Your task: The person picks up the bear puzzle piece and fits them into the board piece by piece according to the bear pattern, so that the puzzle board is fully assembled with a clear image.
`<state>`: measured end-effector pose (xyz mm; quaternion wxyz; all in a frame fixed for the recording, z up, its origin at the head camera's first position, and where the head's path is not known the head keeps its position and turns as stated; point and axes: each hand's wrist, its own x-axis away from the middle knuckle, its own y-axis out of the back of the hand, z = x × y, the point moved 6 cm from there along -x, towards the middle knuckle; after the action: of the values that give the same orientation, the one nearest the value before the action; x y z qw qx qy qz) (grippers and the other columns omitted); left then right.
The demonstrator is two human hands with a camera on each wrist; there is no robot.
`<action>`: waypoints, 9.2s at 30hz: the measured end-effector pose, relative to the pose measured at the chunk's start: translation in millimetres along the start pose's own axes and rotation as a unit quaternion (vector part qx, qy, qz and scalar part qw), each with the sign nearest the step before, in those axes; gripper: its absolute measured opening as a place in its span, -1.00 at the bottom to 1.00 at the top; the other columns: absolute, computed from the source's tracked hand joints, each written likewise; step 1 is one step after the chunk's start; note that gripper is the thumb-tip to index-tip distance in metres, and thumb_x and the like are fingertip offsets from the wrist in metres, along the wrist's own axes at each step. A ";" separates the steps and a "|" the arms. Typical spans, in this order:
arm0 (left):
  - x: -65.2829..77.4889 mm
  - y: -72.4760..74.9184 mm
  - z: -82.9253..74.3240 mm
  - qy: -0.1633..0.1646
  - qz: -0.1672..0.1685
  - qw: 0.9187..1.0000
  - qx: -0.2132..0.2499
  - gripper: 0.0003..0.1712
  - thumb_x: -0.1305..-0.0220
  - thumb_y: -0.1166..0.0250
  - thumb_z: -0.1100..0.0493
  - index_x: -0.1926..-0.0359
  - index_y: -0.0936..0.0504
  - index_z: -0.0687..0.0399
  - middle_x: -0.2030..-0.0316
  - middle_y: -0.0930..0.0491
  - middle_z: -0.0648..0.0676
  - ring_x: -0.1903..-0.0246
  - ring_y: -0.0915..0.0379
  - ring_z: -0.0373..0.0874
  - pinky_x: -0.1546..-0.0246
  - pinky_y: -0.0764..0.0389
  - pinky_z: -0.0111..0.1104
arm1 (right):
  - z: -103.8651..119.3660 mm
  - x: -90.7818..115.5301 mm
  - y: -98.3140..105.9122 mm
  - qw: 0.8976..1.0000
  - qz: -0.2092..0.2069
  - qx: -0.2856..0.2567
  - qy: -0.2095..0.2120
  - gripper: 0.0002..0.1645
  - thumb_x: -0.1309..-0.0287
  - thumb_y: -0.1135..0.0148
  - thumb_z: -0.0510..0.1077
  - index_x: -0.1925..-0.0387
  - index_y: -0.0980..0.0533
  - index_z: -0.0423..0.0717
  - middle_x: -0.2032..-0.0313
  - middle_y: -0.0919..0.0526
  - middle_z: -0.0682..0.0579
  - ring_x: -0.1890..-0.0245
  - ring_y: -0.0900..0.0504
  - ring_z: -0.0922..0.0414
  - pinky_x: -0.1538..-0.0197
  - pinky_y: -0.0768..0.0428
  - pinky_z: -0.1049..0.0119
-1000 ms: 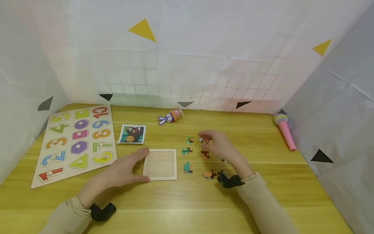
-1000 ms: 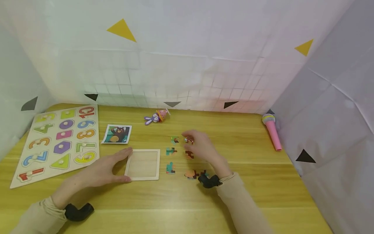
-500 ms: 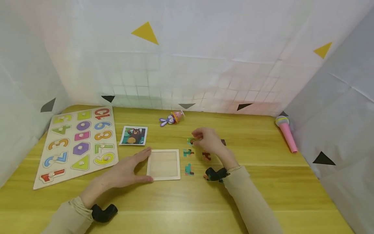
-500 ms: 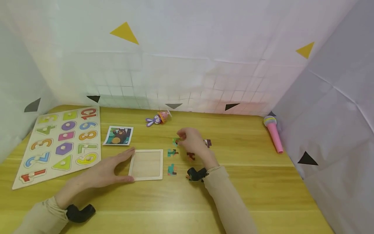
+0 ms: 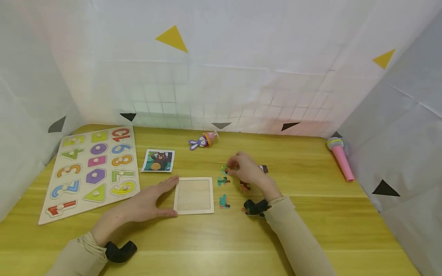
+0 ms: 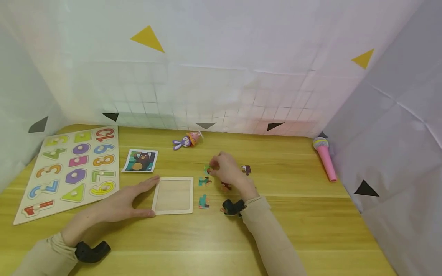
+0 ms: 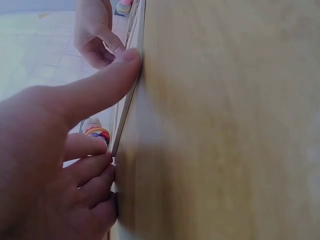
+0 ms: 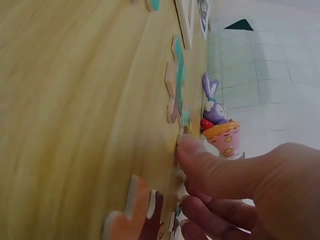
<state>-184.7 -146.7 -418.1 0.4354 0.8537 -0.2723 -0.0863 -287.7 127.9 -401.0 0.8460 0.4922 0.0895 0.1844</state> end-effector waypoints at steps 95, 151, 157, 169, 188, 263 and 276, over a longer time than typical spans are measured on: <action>0.5 -4.2 -1.9 0.000 0.021 1.000 -0.013 0.06 -0.25 -0.31 -0.31 -0.58 -0.08 0.01 -0.58 0.06 0.09 -0.50 0.07 0.30 -0.43 -0.11 0.19 | 108.9 6.3 -61.7 0.972 0.042 0.049 0.224 -0.71 -0.34 -0.27 -0.04 -0.01 -0.64 -0.06 0.22 -0.53 0.03 0.31 -0.40 0.19 0.20 -0.41 0.38; 0.9 -11.8 -16.7 -0.040 0.037 0.995 -0.083 -0.12 -0.41 -0.23 -0.07 -0.59 -0.04 -0.01 -0.59 0.10 0.04 -0.50 -0.04 0.11 -0.39 -0.28 0.07 | 101.5 -1.0 -66.5 0.978 0.012 0.014 0.208 -0.65 -0.28 -0.34 -0.07 -0.01 -0.62 -0.18 0.26 -0.53 0.01 0.29 -0.45 0.17 0.18 -0.50 0.33; 0.1 -12.0 -17.6 -0.043 0.028 0.995 -0.088 -0.14 -0.39 -0.26 -0.06 -0.57 -0.09 0.00 -0.59 0.07 0.05 -0.50 -0.05 0.11 -0.38 -0.29 0.08 | 101.1 0.2 -66.0 0.977 0.008 0.002 0.213 -0.66 -0.27 -0.35 -0.09 0.00 -0.62 -0.19 0.27 -0.53 0.00 0.32 -0.44 0.17 0.20 -0.49 0.35; -1.3 -14.6 -21.2 -0.042 0.047 0.994 -0.092 -0.17 -0.42 -0.22 -0.04 -0.56 -0.11 0.05 -0.59 0.08 0.02 -0.55 0.15 0.09 -0.45 -0.16 0.08 | 89.2 6.8 -53.3 0.983 0.055 -0.048 0.168 -0.65 -0.36 -0.24 -0.19 -0.13 -0.57 -0.21 0.16 -0.62 0.00 0.17 -0.59 0.15 0.06 -0.60 0.27; -1.8 -14.6 -19.0 -0.044 0.052 0.994 -0.081 -0.16 -0.42 -0.22 -0.02 -0.58 -0.06 0.00 -0.59 0.09 -0.01 -0.55 0.11 0.03 -0.43 -0.23 0.04 | -0.2 45.9 43.3 0.990 -0.092 -0.091 0.062 -0.61 -0.27 -0.33 -0.22 -0.11 -0.58 -0.27 0.03 -0.64 -0.20 0.04 -0.62 -0.08 -0.07 -0.60 -0.09; 0.3 -16.0 -16.2 -0.042 0.051 0.995 -0.074 -0.15 -0.44 -0.19 -0.04 -0.60 0.00 -0.10 -0.60 0.11 -0.05 -0.56 0.13 0.00 -0.41 -0.25 0.06 | -52.3 36.2 26.4 0.999 -0.028 -0.018 0.003 -0.68 -0.30 -0.32 -0.11 0.04 -0.60 -0.27 0.13 -0.66 -0.10 0.13 -0.60 0.02 0.02 -0.60 0.05; -1.7 -17.4 -15.9 -0.048 0.048 0.995 -0.071 -0.14 -0.44 -0.20 -0.02 -0.60 0.02 -0.10 -0.60 0.12 -0.04 -0.56 0.15 -0.01 -0.42 -0.24 0.04 | -45.1 36.9 31.0 0.999 -0.033 -0.034 0.016 -0.67 -0.30 -0.32 -0.11 -0.01 -0.61 -0.21 0.13 -0.72 -0.05 0.11 -0.65 0.04 0.01 -0.64 0.06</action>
<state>-173.3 -126.5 -422.4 0.4846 0.8016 -0.3269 -0.1256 -275.9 192.6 -395.6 0.8663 0.4568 0.1129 0.1673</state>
